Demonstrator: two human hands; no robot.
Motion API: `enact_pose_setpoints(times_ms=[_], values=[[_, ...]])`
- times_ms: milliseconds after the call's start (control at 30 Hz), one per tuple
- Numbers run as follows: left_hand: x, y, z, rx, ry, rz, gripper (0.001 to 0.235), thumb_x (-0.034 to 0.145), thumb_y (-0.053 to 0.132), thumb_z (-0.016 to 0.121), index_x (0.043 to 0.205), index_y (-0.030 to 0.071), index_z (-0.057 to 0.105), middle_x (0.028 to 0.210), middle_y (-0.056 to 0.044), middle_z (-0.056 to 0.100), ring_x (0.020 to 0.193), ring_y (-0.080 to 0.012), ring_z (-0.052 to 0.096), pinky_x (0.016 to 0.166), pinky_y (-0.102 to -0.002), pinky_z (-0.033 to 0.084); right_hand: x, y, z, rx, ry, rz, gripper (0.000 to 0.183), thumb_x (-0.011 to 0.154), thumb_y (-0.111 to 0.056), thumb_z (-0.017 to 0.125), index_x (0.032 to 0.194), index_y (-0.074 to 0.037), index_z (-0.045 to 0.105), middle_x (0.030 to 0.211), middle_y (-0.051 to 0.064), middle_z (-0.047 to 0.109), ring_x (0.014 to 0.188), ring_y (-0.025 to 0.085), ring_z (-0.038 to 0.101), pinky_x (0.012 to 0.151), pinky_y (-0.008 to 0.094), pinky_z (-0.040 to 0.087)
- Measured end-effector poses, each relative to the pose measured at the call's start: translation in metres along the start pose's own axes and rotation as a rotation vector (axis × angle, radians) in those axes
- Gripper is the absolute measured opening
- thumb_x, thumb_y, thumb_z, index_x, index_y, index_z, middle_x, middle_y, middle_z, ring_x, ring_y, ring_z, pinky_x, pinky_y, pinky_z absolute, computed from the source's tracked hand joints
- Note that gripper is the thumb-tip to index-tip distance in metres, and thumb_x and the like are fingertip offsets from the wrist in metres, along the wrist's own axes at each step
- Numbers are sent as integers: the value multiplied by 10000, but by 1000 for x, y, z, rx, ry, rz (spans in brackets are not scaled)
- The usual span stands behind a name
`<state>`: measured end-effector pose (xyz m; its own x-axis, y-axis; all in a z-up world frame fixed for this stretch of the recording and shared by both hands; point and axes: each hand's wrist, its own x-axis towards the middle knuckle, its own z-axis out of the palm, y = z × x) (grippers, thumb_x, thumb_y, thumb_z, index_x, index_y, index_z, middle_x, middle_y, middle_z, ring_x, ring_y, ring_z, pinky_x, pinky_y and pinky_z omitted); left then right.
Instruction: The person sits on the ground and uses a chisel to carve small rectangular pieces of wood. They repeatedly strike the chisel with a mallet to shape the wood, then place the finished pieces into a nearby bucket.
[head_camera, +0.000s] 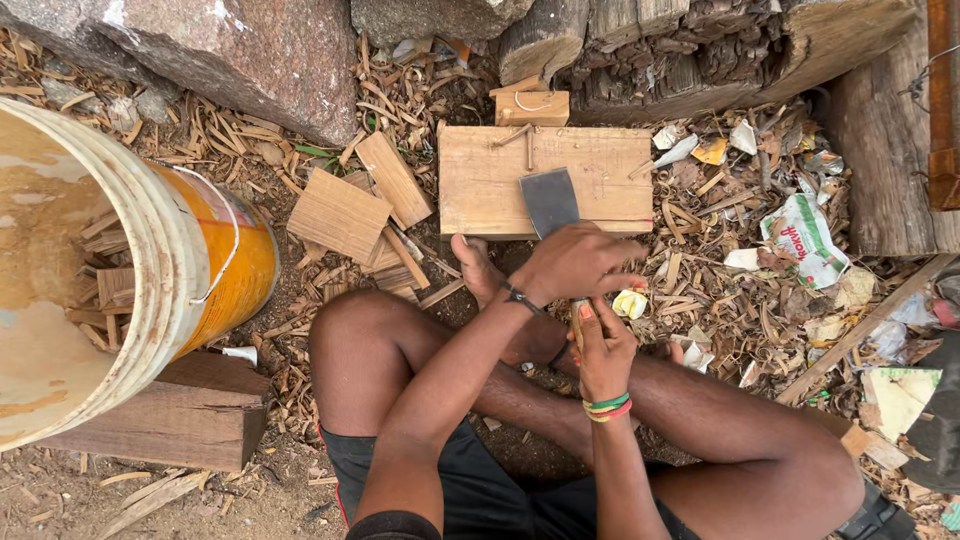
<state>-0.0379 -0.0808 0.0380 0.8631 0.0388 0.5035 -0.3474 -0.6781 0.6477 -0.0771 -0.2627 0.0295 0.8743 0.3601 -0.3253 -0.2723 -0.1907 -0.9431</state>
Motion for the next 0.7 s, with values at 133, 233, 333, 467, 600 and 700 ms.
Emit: enact_pose_setpoints(times_ms=[133,233,333,467,600,700], values=[[-2,-5,-1,-80,82,-10,387,980,486,621,818,151,729,598,-40,631,569,-247,654,533,-408,513,2,-5,1,21,-19,8,447,1033,-175,593,1453,-23,578,797,63,659,585,52,537,440,185,387],[-4,-9,-1,17,73,6,426,985,477,643,746,127,682,582,-55,619,566,-245,648,530,-411,501,0,-11,6,28,-23,11,434,1037,-164,578,1447,-21,576,832,60,667,618,53,559,434,186,386],[-4,-12,-1,15,99,24,433,979,468,650,731,113,670,583,-58,619,547,-242,638,521,-405,499,1,-17,9,33,-30,5,429,1043,-159,561,1447,-16,579,843,67,666,623,56,559,431,181,384],[-5,-16,-3,-29,149,16,421,996,449,639,729,127,680,592,-38,625,553,-221,637,532,-389,498,2,-19,10,35,-37,8,438,1041,-149,545,1458,-19,568,845,80,661,634,60,570,429,177,396],[-4,-20,-2,-21,145,-6,419,982,435,658,701,127,689,555,-27,619,518,-197,630,512,-371,492,3,-22,12,37,-53,12,433,1047,-154,545,1456,-12,563,850,85,668,637,66,577,421,176,397],[-3,-23,-2,-11,167,22,399,975,421,670,708,126,697,559,-29,623,524,-198,635,508,-370,490,3,-22,14,62,-26,11,419,1056,-156,564,1438,13,579,861,89,671,647,71,578,429,178,401]])
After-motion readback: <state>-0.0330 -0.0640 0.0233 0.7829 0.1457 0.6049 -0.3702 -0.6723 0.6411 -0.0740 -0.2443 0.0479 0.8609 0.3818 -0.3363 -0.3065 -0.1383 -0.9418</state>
